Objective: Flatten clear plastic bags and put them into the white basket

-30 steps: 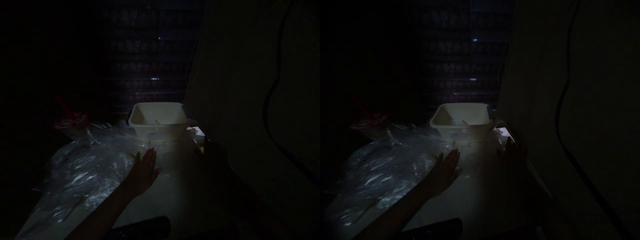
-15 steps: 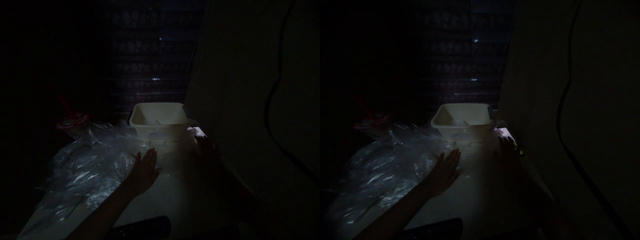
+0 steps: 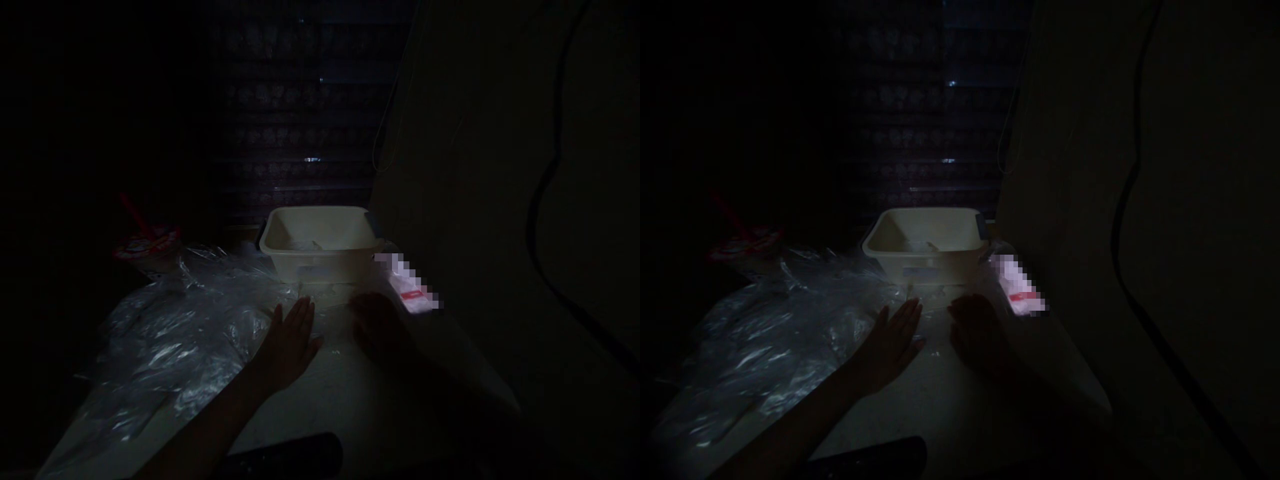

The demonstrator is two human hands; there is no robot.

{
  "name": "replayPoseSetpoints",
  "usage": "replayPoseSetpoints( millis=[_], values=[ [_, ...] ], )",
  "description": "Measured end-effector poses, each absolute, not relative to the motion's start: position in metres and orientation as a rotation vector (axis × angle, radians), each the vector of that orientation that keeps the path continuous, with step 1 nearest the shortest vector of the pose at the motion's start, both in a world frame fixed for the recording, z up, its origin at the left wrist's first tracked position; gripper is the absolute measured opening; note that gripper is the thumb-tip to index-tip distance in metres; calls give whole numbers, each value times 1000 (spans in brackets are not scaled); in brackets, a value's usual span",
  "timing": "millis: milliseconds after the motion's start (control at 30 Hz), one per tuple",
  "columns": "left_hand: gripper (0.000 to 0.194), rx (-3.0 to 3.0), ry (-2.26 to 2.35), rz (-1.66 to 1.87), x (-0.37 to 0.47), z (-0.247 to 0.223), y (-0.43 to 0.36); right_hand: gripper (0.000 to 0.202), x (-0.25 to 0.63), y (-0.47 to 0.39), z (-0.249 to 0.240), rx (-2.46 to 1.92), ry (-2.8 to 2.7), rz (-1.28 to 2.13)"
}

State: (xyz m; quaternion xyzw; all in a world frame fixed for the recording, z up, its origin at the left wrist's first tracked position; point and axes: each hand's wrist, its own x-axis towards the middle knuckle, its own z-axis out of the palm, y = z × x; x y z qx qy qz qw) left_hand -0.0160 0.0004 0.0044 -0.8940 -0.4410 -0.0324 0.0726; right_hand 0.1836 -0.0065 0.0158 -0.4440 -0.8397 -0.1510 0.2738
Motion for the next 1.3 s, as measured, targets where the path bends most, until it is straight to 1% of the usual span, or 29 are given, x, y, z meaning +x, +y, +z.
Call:
replayPoseSetpoints(
  millis=[200,300,367,500,700,967,1133,1200,1300],
  values=[
    [51,-2729,-1296,-90,-17,6,1,43,133,-15,17,-1213,-2367,-21],
    [53,-2758,-1276,-74,-18,5,2,53,122,-14,12,-1206,-2436,41],
    [55,-2765,-1273,-72,-19,4,2,56,123,-13,7,-1224,-2464,45],
    [56,-2757,-1283,-48,-19,5,2,54,132,-12,0,-1310,-2474,-6],
    [53,-2720,-1310,-53,-17,9,0,55,145,-14,-4,-1414,-2426,-139],
    [54,-2663,-1319,-89,-16,3,1,49,171,-9,-17,-1445,-2359,-333],
    [55,-2674,-1320,-109,-15,3,1,49,181,-4,-14,-1540,-2345,-411],
    [55,-2690,-1328,-118,-16,4,1,41,185,0,-7,-1553,-2357,-381],
    [54,-2725,-1332,-158,-17,6,2,27,189,9,10,-1531,-2394,-215]
  ],
)
